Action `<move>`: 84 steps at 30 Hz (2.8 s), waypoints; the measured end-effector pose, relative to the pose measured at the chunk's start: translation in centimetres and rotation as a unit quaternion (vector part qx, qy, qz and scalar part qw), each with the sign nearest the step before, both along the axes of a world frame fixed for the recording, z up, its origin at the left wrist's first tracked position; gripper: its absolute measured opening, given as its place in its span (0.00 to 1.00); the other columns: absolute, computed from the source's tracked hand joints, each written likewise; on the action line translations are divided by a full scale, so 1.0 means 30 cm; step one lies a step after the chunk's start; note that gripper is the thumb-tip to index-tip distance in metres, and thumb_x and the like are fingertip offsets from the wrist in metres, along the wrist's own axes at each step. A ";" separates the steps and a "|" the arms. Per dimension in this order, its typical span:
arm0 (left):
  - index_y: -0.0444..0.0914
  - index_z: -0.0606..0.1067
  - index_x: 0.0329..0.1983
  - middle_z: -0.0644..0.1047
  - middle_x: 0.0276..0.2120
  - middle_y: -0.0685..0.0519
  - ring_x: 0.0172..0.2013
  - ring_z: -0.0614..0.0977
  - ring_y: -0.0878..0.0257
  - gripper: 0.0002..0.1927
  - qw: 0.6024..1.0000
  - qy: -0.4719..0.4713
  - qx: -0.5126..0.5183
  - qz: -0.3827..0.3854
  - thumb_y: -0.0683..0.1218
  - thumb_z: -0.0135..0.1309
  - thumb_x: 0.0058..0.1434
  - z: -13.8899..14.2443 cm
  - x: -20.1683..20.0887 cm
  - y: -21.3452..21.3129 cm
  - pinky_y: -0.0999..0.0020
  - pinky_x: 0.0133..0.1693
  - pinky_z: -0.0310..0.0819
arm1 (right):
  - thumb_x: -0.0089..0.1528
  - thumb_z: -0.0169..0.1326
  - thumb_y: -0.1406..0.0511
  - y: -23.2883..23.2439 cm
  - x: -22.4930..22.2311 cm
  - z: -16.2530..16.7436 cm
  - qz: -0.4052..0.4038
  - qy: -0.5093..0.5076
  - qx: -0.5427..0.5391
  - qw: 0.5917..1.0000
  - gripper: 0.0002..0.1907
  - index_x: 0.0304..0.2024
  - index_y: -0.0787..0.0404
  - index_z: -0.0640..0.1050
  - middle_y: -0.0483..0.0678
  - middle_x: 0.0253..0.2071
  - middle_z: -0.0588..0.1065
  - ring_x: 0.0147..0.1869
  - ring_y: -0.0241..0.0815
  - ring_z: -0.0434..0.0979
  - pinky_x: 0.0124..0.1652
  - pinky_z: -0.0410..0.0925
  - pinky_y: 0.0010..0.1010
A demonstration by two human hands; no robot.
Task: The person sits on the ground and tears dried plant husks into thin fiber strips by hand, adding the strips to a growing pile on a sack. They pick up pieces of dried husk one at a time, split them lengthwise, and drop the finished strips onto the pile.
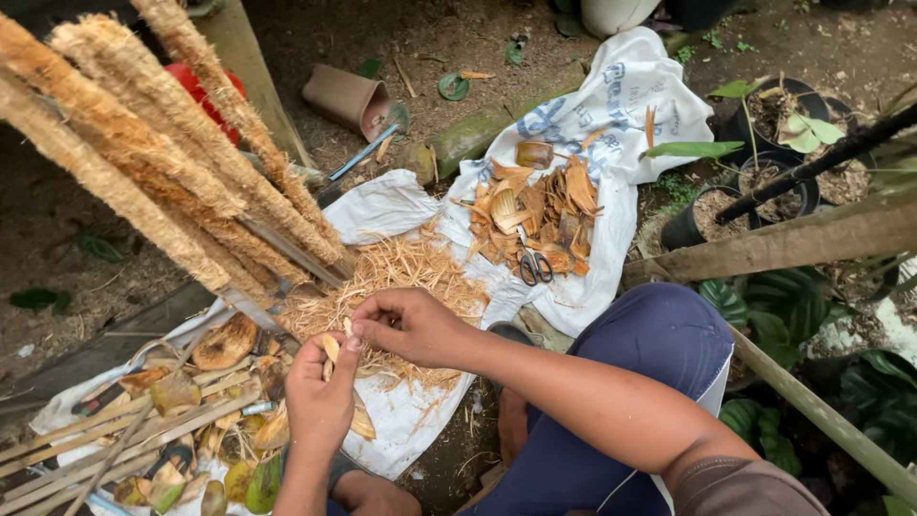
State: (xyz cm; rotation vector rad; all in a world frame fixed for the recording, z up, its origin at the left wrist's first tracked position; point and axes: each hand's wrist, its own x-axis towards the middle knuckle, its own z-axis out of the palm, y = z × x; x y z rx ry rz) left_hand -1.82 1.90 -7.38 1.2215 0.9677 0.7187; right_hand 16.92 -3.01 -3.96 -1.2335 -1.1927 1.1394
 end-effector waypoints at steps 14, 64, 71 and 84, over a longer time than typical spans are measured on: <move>0.33 0.73 0.45 0.79 0.37 0.57 0.37 0.77 0.75 0.06 0.997 -0.079 -0.020 -0.001 0.40 0.52 0.68 0.000 0.023 -0.010 0.81 0.38 0.69 | 0.68 0.57 0.64 -0.003 0.025 0.039 0.018 -0.046 -0.028 0.998 0.09 0.45 0.64 0.80 0.43 0.35 0.79 0.35 0.28 0.73 0.35 0.68 0.25; 0.36 0.71 0.43 0.70 0.32 0.55 0.35 0.69 0.67 0.12 0.976 0.018 0.069 -0.208 0.51 0.50 0.74 0.174 0.047 -0.072 0.68 0.37 0.67 | 0.62 0.55 0.71 0.000 0.163 -0.056 -0.161 0.032 -0.143 0.976 0.07 0.40 0.71 0.79 0.49 0.30 0.79 0.29 0.37 0.81 0.33 0.78 0.30; 0.36 0.76 0.41 0.78 0.34 0.56 0.38 0.77 0.70 0.10 0.988 0.052 0.085 -0.115 0.48 0.54 0.69 0.161 0.034 -0.041 0.69 0.44 0.73 | 0.59 0.60 0.69 0.020 0.158 -0.057 -0.129 -0.047 -0.238 0.961 0.12 0.44 0.68 0.77 0.47 0.33 0.79 0.33 0.37 0.81 0.31 0.74 0.29; 0.35 0.78 0.49 0.80 0.35 0.59 0.36 0.75 0.72 0.17 0.998 -0.007 -0.037 -0.050 0.53 0.53 0.69 0.106 0.056 -0.026 0.73 0.40 0.72 | 0.67 0.59 0.62 -0.013 0.092 -0.037 -0.057 -0.062 -0.175 0.981 0.12 0.39 0.67 0.81 0.48 0.29 0.77 0.31 0.34 0.73 0.33 0.68 0.26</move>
